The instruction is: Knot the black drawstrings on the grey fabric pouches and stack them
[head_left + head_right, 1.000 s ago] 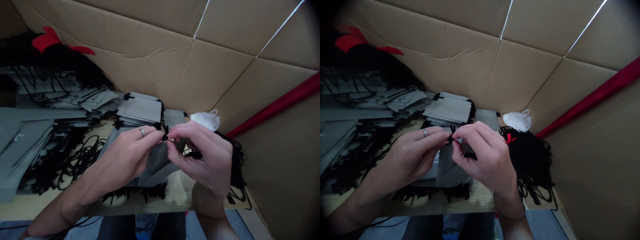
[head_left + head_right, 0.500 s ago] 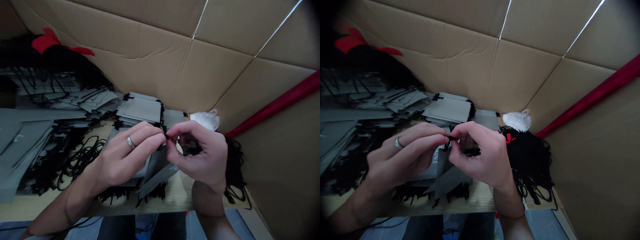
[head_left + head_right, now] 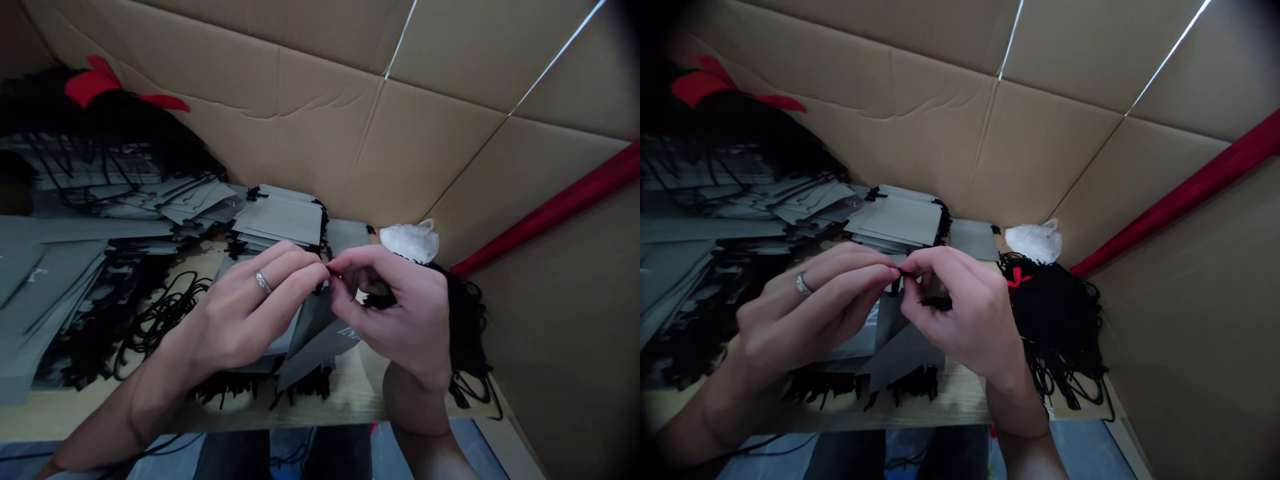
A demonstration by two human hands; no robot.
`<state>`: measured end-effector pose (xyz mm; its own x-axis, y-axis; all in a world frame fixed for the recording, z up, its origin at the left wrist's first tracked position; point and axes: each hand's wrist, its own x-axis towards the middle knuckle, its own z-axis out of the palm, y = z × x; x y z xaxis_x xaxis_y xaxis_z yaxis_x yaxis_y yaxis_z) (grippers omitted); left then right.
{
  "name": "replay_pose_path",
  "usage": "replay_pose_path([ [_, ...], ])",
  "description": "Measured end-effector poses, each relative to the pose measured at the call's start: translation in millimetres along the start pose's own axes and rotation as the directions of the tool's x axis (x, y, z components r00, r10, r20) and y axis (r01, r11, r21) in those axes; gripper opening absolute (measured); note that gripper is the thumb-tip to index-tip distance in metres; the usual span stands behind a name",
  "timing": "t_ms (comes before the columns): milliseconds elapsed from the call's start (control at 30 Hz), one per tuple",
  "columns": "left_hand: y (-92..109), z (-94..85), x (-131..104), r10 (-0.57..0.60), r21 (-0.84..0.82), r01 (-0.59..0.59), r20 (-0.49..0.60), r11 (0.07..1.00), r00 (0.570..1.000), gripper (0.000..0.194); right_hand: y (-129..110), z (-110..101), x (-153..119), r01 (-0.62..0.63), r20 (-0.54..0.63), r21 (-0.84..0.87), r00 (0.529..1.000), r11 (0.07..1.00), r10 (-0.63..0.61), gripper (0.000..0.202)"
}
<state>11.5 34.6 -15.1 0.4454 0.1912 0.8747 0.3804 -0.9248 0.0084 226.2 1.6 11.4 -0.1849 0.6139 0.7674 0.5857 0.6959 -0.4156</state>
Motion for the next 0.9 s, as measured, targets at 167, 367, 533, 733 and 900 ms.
replay_pose_path([
  [167,1,-5.7,1,0.004,0.061,-0.006,0.033,0.998,0.999,0.024,-1,1,0,0.02,0.036,-0.034,0.999,0.999,-0.019,0.018],
  [367,5,-7.1,2,-0.003,0.045,0.001,0.029,0.999,1.0,0.018,0,0,-1,0.089,0.063,-0.075,0.994,0.993,-0.085,0.017],
  [533,-1,-7.6,4,-0.013,-0.071,0.013,-0.002,0.997,1.0,0.018,1,3,-1,0.069,0.033,0.008,0.997,0.998,-0.069,0.019],
  [733,-6,-8.7,7,-0.059,-0.164,0.056,-0.018,0.985,0.998,0.025,1,7,1,-0.04,0.027,0.19,0.999,0.981,0.035,0.021],
  [900,-3,-11.3,9,-0.139,-0.235,0.13,-0.02,0.963,0.99,0.023,1,9,2,-0.129,0.075,0.322,0.991,0.938,0.11,0.019],
])
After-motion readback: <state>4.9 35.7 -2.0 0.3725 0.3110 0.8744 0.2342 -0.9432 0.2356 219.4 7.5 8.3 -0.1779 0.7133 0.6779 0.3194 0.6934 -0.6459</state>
